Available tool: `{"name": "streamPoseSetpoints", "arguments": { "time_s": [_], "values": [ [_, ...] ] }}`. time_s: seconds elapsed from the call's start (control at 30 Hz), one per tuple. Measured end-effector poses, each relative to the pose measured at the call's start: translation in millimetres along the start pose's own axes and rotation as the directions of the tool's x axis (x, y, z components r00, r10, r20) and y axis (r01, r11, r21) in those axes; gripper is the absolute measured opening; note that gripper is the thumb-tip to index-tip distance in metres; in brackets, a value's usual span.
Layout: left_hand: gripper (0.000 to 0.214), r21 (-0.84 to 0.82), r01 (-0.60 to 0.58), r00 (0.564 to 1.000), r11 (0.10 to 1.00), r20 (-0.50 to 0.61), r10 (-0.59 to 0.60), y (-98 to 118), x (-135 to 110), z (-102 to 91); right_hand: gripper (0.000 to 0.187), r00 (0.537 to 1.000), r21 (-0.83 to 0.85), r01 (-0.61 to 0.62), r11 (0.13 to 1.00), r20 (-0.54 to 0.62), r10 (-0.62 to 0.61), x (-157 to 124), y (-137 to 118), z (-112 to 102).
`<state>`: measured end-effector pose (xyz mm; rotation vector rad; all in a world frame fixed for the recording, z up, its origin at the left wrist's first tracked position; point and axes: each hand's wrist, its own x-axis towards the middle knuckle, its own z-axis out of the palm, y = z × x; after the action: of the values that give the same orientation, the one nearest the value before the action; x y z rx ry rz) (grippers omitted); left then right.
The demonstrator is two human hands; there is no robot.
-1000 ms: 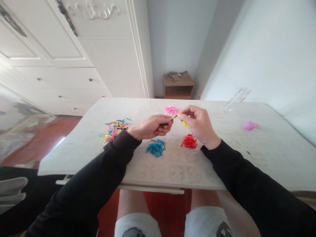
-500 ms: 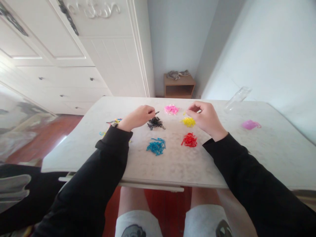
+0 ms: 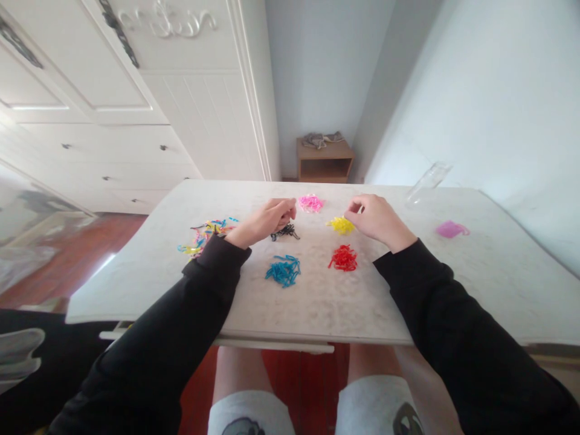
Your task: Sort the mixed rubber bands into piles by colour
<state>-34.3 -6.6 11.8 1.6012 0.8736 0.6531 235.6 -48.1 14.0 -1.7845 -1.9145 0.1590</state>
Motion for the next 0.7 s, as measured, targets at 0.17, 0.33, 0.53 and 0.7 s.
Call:
{"name": "streamPoseSetpoints", "arguments": {
  "time_s": [0.17,0.33,0.53,0.7],
  "values": [
    [0.044,-0.457,0.171,0.980,0.873,0.172,-0.102,6.9,-2.5,12.9,0.011,0.997,0.005,0.010,1.000,-0.081,-0.009,-3.5,-8.2,-1.9],
    [0.050,-0.580,0.255,0.963,0.773,0.223,-0.151,12.6,-6.5,16.9,0.009,0.940,0.296,0.339,0.893,-0.137,-0.311,-14.0,-44.1,2.2],
    [0.046,-0.595,0.278,0.943,0.755,0.318,-0.097,7.7,-7.4,26.7,0.005,0.896,0.376,0.439,0.816,-0.117,-0.428,-25.2,-64.0,21.4],
    [0.050,-0.543,0.249,0.939,0.802,0.340,-0.062,10.3,-12.0,32.9,0.014,0.914,0.342,0.399,0.851,-0.082,-0.396,-27.4,-64.4,29.7]
  ]
}}
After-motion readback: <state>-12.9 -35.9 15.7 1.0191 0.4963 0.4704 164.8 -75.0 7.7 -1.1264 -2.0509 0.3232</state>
